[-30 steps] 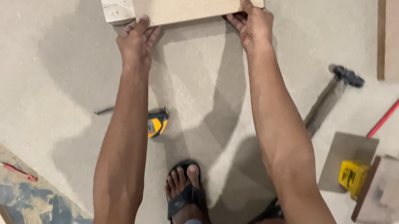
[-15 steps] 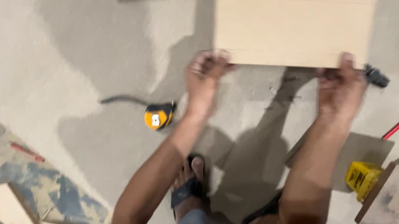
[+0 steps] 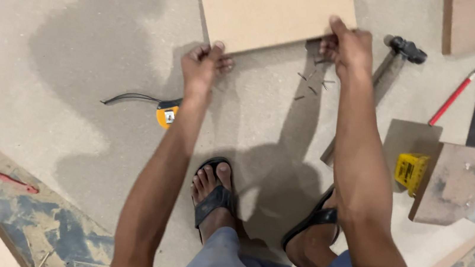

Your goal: The person hammers nails into pieces of wood using a hammer and by hand, occasionally measuring with a tape measure.

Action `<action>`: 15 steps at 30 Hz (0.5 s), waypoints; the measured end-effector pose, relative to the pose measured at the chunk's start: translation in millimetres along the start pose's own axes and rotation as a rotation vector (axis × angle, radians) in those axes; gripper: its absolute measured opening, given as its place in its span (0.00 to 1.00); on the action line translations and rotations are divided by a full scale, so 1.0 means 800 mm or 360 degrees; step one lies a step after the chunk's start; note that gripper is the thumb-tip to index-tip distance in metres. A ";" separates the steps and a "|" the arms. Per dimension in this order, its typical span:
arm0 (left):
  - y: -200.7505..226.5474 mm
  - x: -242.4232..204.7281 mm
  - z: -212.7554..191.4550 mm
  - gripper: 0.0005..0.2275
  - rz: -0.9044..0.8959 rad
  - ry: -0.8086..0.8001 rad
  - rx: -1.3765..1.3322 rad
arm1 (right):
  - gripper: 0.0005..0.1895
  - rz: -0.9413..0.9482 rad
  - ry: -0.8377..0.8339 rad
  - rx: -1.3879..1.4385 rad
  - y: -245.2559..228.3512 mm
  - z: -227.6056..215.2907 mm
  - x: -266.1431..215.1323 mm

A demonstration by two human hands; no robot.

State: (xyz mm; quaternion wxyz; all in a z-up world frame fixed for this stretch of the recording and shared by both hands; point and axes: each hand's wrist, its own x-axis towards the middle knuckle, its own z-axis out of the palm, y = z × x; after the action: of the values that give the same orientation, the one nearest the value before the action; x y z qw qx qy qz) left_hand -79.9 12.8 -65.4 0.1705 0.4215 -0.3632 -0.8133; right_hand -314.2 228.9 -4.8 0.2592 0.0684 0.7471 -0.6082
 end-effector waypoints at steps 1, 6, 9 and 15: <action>0.003 0.008 0.001 0.09 0.0016 -0.0009 0.0063 | 0.16 -0.0041 0.0008 -0.0111 0.000 0.002 0.010; 0.028 0.020 0.024 0.10 0.0028 0.0005 0.0327 | 0.18 -0.0403 -0.0127 -0.0246 -0.017 -0.002 0.045; 0.040 0.003 0.032 0.14 0.0220 -0.0034 0.0813 | 0.16 -0.0532 -0.0019 -0.0534 -0.016 -0.022 0.040; 0.034 -0.056 0.040 0.17 0.0137 -0.0264 0.1571 | 0.11 -0.1164 0.0478 -0.0857 0.035 -0.106 -0.056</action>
State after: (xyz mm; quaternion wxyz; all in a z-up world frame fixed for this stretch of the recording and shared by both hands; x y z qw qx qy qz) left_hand -80.7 34.7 -7.9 -0.0453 0.3705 -0.7340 -0.5674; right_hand -289.7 325.3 2.9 -0.0741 -0.1815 0.8824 -0.4277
